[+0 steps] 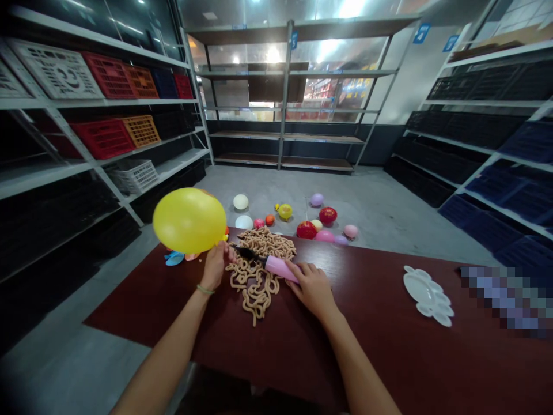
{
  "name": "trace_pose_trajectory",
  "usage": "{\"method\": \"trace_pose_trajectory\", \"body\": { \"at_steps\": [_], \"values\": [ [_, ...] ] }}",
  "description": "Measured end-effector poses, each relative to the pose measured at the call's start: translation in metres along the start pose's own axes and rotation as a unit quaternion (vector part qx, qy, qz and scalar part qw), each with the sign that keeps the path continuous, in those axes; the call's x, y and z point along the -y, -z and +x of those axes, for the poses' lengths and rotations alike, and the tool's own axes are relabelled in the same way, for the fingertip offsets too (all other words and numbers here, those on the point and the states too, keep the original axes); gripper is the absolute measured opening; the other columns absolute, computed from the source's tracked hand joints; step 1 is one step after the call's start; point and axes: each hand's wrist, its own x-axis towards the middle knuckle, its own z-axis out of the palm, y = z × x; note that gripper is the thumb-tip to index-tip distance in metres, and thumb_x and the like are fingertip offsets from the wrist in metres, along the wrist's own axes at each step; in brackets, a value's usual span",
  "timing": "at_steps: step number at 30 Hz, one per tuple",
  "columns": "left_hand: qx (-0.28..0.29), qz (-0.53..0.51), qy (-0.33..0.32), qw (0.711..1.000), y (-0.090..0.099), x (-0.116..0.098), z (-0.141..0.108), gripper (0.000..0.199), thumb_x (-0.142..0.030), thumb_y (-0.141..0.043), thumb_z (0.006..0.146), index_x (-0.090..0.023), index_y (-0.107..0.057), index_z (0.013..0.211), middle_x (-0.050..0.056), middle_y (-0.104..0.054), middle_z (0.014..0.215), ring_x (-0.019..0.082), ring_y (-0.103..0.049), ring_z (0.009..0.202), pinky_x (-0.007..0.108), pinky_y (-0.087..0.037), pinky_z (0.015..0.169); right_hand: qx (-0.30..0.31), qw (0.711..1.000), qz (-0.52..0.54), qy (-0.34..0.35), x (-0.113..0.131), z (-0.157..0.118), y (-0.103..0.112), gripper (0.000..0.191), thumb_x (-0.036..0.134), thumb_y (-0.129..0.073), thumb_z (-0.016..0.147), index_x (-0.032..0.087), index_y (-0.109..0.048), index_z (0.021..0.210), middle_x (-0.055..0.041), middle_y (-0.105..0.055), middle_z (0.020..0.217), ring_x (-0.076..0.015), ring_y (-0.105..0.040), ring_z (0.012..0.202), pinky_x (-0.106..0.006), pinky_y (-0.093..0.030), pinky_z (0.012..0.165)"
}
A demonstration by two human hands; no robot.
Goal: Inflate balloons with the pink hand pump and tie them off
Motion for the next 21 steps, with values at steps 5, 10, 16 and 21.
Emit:
{"method": "trace_pose_trajectory", "body": {
  "at_steps": [5,10,16,21],
  "values": [
    [0.06,0.083,0.036,0.994,-0.003,0.02,-0.012,0.043,-0.058,-0.058,0.086,-0.02,-0.05,0.067,-0.002,-0.052,0.052,0.014,-0.053,0.045,0.026,-0.046,0.05,0.028,1.0,-0.013,0.004,0.001,0.0,-0.004,0.055,0.039,-0.056,0.094,0.026,-0.046,0.146,-0.0104,-0.065,0.119,-0.0272,-0.06,0.101,-0.039,-0.047,0.082],
    [0.112,0.145,0.032,0.983,0.001,0.022,-0.012,0.037,-0.049,-0.055,0.09,-0.021,-0.055,0.065,0.0,-0.054,0.051,0.015,-0.052,0.045,0.026,-0.042,0.05,-0.037,0.999,0.009,0.002,0.002,0.003,0.003,0.065,0.044,-0.058,0.093,0.023,-0.037,0.151,-0.0138,-0.057,0.138,-0.0319,-0.053,0.124,-0.049,-0.044,0.1],
    [0.147,0.191,0.02,0.97,0.0,0.005,-0.011,0.036,-0.037,-0.061,0.088,-0.021,-0.059,0.056,0.001,-0.056,0.047,0.017,-0.051,0.047,0.027,-0.038,0.053,-0.137,0.988,-0.046,0.047,0.01,0.029,0.067,0.077,0.031,-0.059,0.094,0.023,-0.018,0.158,-0.0136,-0.041,0.154,-0.0338,-0.033,0.144,-0.055,-0.033,0.116],
    [0.205,0.175,0.04,0.962,-0.02,-0.023,-0.007,0.036,-0.025,-0.069,0.083,-0.022,-0.057,0.049,0.002,-0.054,0.045,0.017,-0.048,0.046,0.027,-0.037,0.055,-0.039,0.98,-0.065,0.185,0.041,0.077,0.129,0.076,0.028,-0.062,0.092,0.031,-0.02,0.156,-0.0042,-0.034,0.159,-0.0335,-0.027,0.147,-0.06,-0.02,0.121]
  ]
}}
